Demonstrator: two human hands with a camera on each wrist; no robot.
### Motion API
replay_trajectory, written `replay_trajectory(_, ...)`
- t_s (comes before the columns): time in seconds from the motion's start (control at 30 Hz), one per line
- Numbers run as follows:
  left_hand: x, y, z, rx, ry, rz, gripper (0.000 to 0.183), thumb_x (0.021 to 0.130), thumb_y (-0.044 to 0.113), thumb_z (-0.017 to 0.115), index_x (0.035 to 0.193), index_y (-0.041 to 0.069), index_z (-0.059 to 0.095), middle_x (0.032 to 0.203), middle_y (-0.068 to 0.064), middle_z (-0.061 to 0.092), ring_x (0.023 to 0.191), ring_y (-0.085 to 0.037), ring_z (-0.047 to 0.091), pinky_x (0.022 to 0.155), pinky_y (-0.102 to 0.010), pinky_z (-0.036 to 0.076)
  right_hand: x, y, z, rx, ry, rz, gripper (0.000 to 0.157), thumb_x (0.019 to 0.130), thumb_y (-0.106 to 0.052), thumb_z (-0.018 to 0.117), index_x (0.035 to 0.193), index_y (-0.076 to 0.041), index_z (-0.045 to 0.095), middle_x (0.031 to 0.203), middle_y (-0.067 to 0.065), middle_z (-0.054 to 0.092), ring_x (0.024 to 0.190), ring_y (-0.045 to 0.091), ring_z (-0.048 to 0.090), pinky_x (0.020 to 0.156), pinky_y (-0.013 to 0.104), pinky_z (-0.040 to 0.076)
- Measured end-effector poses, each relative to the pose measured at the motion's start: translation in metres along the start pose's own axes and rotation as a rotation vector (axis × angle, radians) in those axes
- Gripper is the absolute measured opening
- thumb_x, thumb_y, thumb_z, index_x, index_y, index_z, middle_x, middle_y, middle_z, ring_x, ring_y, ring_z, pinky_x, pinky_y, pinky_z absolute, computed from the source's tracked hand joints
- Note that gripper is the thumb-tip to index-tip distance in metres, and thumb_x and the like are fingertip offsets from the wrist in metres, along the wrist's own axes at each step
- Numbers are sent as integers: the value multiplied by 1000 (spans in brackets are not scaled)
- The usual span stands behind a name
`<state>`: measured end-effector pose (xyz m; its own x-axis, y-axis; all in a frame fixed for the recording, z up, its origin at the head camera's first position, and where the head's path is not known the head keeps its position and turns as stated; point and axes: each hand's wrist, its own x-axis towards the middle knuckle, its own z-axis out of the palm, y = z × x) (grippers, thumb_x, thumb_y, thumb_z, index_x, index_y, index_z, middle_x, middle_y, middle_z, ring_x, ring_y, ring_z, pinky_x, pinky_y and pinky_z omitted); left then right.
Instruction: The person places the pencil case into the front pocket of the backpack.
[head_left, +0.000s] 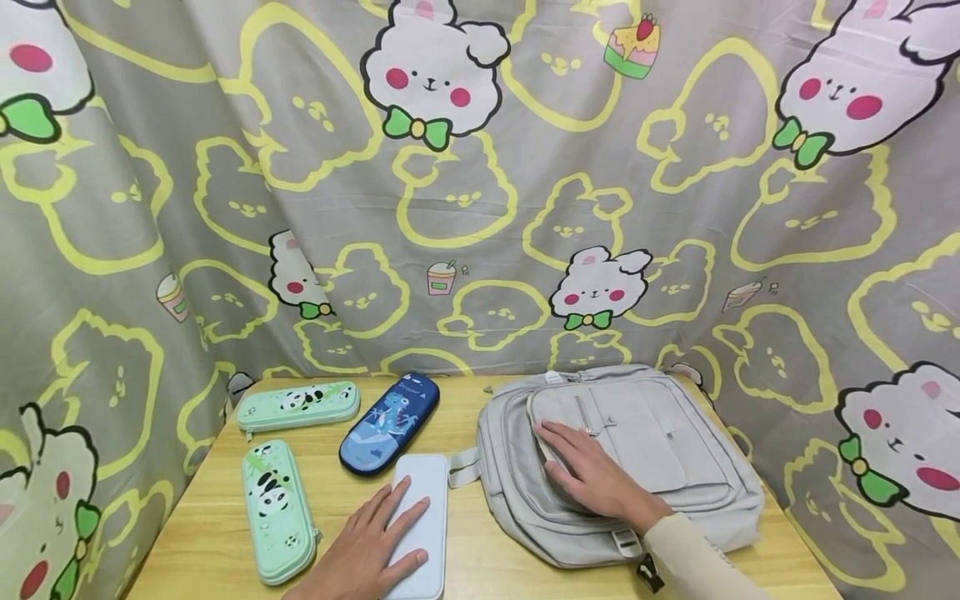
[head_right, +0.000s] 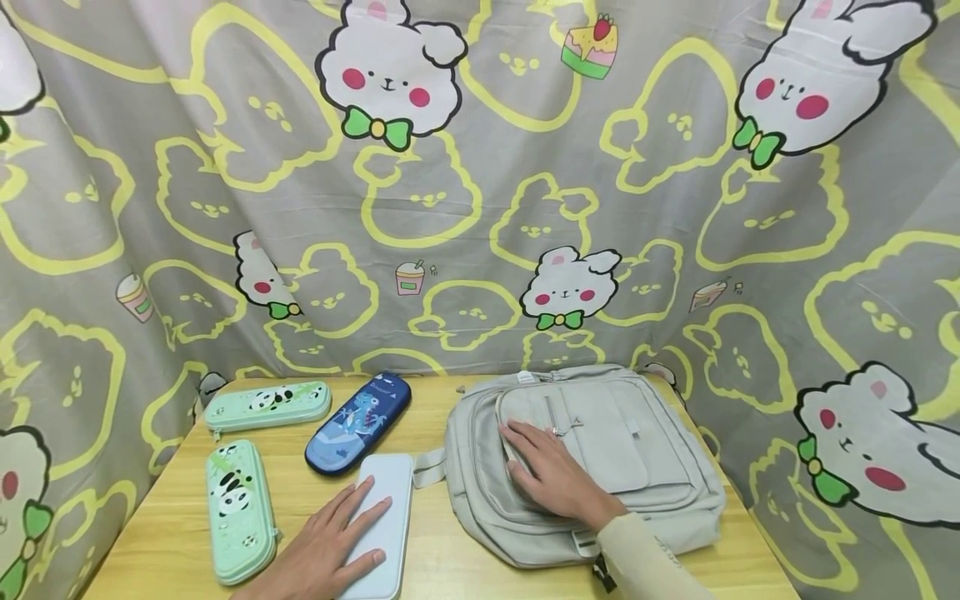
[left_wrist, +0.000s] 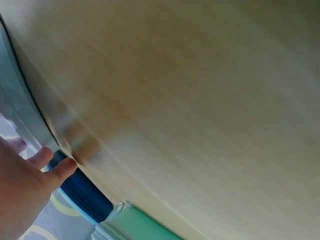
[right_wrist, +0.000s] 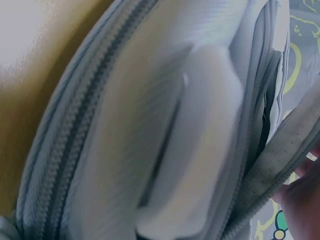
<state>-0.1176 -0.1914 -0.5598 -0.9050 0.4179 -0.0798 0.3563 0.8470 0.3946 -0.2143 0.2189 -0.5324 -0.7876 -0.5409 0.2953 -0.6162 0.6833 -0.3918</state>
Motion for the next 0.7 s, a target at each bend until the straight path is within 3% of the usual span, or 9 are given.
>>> replay_trajectory(0.27,-1,1,-1,-12,4,5,72,106,74,48,167,36,45,182,-10,26,162,-46,31,122,-76,34,1,2,-5,25,-26,-33,53,112,-19,59,165,-20,51,170,17,47,155,42,47,119,71,41)
replay_trajectory(0.47,-1,1,-1,-16,-9,-4,72,106,74,48,167,36,45,182,-9,25,162,-45,31,122,-76,34,1,4,-9,76,-64,18,52,115,-20,55,166,-26,49,174,14,41,159,42,41,122,70,40)
replay_trajectory(0.7,-2,1,-2,-19,-11,-6,72,106,75,47,167,37,45,182,-9,25,162,-45,31,122,-76,34,0,6,-14,87,-38,47,46,116,-21,53,161,-24,55,173,10,44,159,37,42,123,66,41)
